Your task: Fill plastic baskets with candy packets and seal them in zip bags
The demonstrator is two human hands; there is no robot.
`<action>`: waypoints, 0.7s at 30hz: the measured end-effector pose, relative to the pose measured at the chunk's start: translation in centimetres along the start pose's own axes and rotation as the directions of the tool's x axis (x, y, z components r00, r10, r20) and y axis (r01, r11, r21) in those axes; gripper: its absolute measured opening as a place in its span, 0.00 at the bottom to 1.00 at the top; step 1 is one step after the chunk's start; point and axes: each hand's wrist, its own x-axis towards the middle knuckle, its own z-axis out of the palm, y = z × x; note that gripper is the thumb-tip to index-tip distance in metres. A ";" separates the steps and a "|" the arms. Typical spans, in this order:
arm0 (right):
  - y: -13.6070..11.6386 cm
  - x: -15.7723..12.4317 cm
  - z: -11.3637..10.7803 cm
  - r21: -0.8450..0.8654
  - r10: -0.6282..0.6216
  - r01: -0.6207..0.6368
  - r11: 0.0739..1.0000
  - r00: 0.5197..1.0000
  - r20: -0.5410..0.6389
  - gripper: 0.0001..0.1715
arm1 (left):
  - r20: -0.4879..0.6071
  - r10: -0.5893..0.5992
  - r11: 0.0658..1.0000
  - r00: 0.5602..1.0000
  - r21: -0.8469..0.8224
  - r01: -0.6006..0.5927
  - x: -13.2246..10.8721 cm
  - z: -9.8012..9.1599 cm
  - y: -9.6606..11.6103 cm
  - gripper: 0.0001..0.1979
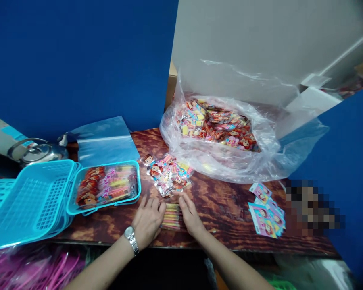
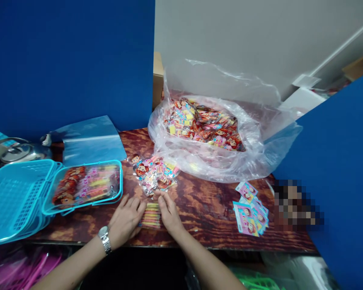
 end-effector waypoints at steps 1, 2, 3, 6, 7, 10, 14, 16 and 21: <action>0.1 0.0 0.0 0.016 0.006 -0.006 1.000 1.000 0.003 0.25 | 0.004 -0.007 1.000 1.000 -0.028 0.007 0.1 0.0 0.0 0.26; 0.1 0.1 0.1 0.036 0.009 -0.009 0.999 1.000 0.002 0.24 | 0.012 -0.017 0.998 1.000 -0.053 0.018 0.2 0.1 0.1 0.25; 0.2 0.1 0.2 0.060 0.011 -0.010 0.998 1.000 -0.004 0.24 | 0.023 -0.026 0.997 0.999 -0.073 0.028 0.3 0.3 0.1 0.26; 0.0 0.2 0.3 0.158 0.019 -0.016 0.987 1.000 -0.017 0.21 | 0.039 -0.037 0.994 0.999 -0.105 0.041 0.4 0.7 0.0 0.29; -0.2 0.3 0.2 0.200 0.026 -0.024 0.980 1.000 -0.008 0.21 | 0.036 -0.043 0.991 0.998 -0.124 0.047 0.4 0.8 -0.1 0.30; -1.2 0.9 -0.4 0.340 0.023 -0.036 0.940 0.999 0.041 0.22 | 0.011 -0.072 0.979 0.997 -0.189 0.073 0.0 0.7 -0.4 0.32; -2.9 2.0 -1.9 0.501 -0.018 0.084 0.861 0.991 -0.135 0.24 | -0.046 -0.252 0.747 0.967 -0.644 0.164 -0.6 0.1 -0.3 0.28; -3.4 2.1 -2.3 0.533 0.013 0.128 0.836 0.967 -0.253 0.26 | -0.032 -0.335 0.421 0.942 -0.899 0.119 -0.7 -0.2 0.1 0.27; -4.7 0.5 -0.6 0.562 0.049 -0.114 0.819 0.990 0.130 0.39 | -0.018 -0.460 -0.052 0.888 -0.998 -0.047 -0.4 -0.6 1.1 0.27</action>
